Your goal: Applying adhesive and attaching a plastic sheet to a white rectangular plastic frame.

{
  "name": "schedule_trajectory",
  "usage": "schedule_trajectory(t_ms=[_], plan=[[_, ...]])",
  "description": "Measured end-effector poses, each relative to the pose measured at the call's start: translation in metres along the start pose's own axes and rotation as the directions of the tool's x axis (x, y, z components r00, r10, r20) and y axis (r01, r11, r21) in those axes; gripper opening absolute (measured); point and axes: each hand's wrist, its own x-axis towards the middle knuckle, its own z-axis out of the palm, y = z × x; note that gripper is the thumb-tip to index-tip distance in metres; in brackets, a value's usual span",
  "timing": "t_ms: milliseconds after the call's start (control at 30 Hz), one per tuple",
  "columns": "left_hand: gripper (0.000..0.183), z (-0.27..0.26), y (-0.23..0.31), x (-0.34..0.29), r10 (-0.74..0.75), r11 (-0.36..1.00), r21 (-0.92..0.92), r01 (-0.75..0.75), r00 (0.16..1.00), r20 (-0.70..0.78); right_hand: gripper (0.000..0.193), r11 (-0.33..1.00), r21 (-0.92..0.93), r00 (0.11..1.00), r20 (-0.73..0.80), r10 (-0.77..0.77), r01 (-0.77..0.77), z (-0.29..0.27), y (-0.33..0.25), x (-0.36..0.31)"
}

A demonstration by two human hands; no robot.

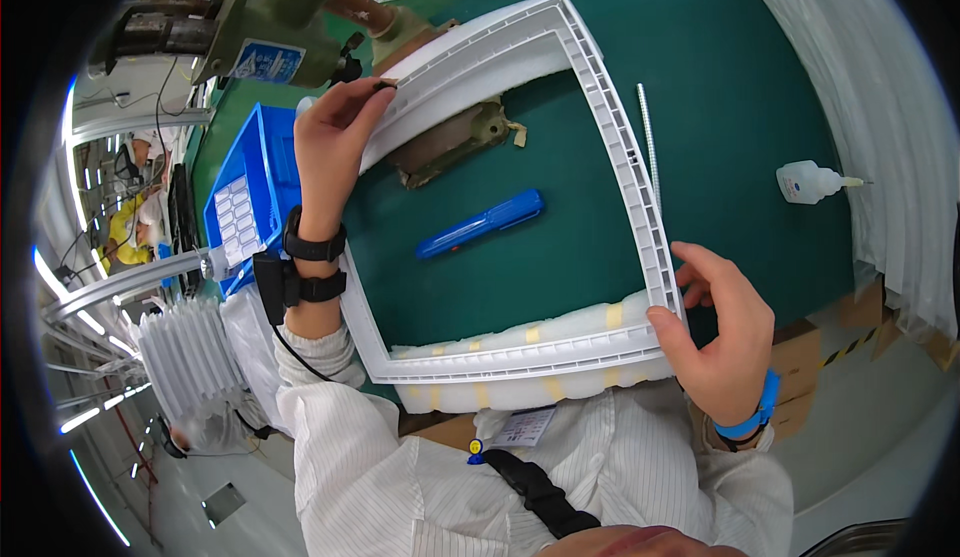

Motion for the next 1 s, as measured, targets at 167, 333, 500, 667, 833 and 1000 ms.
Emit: schedule_trajectory(t_ms=[167, 333, 500, 667, 833, 1000], plan=[[0.017, -0.003, -0.003, -0.001, 0.044, 0.999, -0.026, -0.044, 0.999, 0.012, 0.037, 0.998, -0.039, 0.998, -0.036, -0.054, 0.052, 0.004, -0.005, 0.001], [0.019, -0.007, -0.014, 0.003, 0.087, 0.996, -0.027, -0.087, 0.996, 0.016, 0.029, 0.997, -0.081, 0.999, -0.031, -0.010, 0.008, 0.009, -0.011, -0.007], [0.020, -0.043, -0.001, -0.027, 0.228, 0.970, -0.055, -0.236, 0.966, -0.118, 0.029, 0.994, -0.046, 0.909, -0.412, 0.068, -0.095, -0.029, 0.021, -0.021], [0.016, -0.079, -0.026, -0.106, 0.177, 0.982, -0.014, -0.186, 0.952, -0.250, 0.062, 0.980, -0.113, 0.840, -0.537, 0.078, -0.163, -0.067, 0.070, -0.010], [0.011, -0.099, -0.096, -0.184, 0.143, 0.983, 0.159, -0.091, 0.922, -0.359, 0.072, 0.987, -0.036, 0.896, -0.425, 0.127, -0.157, -0.064, 0.100, 0.026], [0.020, -0.087, -0.104, -0.184, 0.147, 0.874, 0.485, -0.036, 0.970, -0.194, 0.055, 0.994, -0.036, 0.910, -0.407, 0.081, -0.105, -0.065, 0.120, 0.041]])
